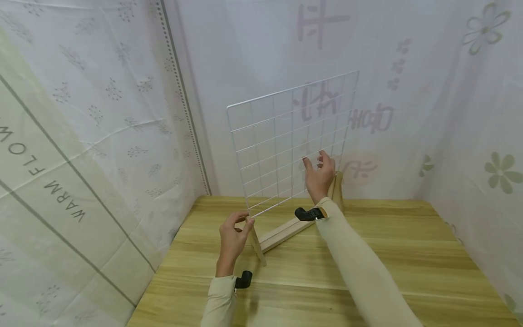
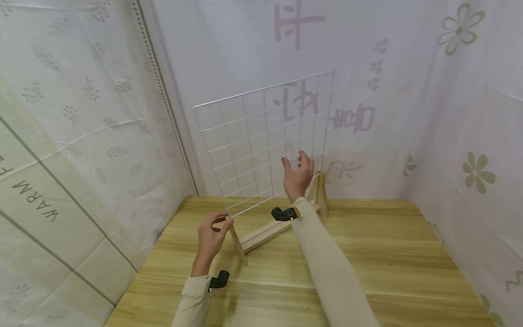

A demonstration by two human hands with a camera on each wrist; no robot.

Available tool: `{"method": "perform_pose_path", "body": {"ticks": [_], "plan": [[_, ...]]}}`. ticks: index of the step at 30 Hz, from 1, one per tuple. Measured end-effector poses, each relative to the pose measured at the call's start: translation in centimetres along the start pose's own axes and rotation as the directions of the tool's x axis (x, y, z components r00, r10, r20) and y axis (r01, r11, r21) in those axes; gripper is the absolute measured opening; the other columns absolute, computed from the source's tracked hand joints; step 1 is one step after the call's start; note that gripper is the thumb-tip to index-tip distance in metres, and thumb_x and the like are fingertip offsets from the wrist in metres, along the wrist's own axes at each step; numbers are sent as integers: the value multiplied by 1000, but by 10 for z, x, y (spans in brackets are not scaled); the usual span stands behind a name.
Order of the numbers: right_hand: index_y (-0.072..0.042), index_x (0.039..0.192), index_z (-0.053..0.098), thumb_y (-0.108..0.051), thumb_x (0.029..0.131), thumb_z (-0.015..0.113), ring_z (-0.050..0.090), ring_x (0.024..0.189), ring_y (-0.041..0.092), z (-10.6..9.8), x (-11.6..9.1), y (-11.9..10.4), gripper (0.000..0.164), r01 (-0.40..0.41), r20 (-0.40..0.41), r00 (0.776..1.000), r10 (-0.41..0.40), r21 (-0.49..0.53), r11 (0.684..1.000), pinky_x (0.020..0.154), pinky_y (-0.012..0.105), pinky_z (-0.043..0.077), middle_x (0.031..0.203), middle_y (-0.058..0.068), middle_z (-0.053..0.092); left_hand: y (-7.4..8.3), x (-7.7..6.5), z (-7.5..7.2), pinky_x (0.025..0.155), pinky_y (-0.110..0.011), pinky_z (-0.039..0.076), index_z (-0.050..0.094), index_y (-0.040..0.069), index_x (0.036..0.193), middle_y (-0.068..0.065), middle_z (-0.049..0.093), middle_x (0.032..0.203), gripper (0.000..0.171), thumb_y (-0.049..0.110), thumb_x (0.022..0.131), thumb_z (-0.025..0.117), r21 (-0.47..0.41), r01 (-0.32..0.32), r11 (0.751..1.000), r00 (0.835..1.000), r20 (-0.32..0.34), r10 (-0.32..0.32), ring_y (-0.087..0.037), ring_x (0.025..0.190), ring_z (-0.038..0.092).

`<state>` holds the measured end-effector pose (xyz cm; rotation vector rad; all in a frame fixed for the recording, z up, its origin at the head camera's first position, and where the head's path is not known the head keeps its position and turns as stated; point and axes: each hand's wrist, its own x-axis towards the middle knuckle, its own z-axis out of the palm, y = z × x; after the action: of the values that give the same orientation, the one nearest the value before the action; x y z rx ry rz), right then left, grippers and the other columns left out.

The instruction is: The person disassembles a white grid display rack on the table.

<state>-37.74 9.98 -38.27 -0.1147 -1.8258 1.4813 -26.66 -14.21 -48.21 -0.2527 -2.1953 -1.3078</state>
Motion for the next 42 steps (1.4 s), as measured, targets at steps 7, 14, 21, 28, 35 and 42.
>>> {"method": "perform_pose_path", "body": {"ticks": [7, 14, 21, 28, 35, 42], "plan": [[-3, 131, 61, -26, 89, 77, 55, 104, 39, -3, 3, -5, 51, 2, -23, 1000, -2, 5, 1000, 93, 43, 40, 116, 21, 58, -2, 0, 1, 62, -22, 55, 72, 9, 109, -11, 74, 112, 23, 17, 88, 79, -6, -8, 1000, 1000, -4, 8, -35, 100, 73], [-1, 131, 60, -25, 88, 78, 54, 105, 40, -7, 8, -11, 52, 40, -26, 999, -40, 9, 999, 91, 42, 41, 116, 22, 57, -2, -1, 0, 60, -22, 55, 73, 8, 111, -15, 73, 112, 23, 15, 89, 77, -16, -18, 1000, 1000, -7, 18, -37, 100, 73], [-1, 132, 60, -25, 89, 78, 54, 107, 41, -23, 12, -7, 53, 35, -31, 999, -36, -13, 999, 95, 44, 43, 118, 22, 56, -3, -2, 0, 61, -22, 55, 73, 10, 112, -14, 73, 113, 23, 15, 90, 76, 1, -28, 1000, 1000, -5, 28, -36, 100, 73], [-2, 133, 59, -25, 89, 76, 53, 106, 40, -43, 13, 2, 52, 22, -20, 1000, -22, -39, 999, 94, 43, 40, 118, 23, 56, -4, -2, -1, 61, -21, 55, 73, 10, 112, -11, 73, 113, 23, 16, 90, 76, 6, -19, 1000, 1000, 2, 19, -35, 101, 73], [-3, 136, 58, -24, 90, 76, 52, 106, 38, -59, 13, 17, 55, 17, -6, 1000, -18, -103, 995, 92, 43, 40, 119, 22, 56, -4, -3, -1, 61, -22, 56, 73, 10, 112, -13, 73, 113, 24, 13, 89, 77, 10, -30, 999, 1000, -5, 30, -36, 100, 73], [-1, 137, 57, -23, 89, 77, 51, 110, 39, -78, 7, 30, 57, 75, 39, 997, -69, -185, 980, 94, 49, 40, 120, 23, 56, -5, -5, -1, 62, -24, 56, 72, 11, 115, -14, 72, 115, 26, 17, 90, 76, 2, -30, 1000, 1000, -1, 30, -36, 101, 72]]}}
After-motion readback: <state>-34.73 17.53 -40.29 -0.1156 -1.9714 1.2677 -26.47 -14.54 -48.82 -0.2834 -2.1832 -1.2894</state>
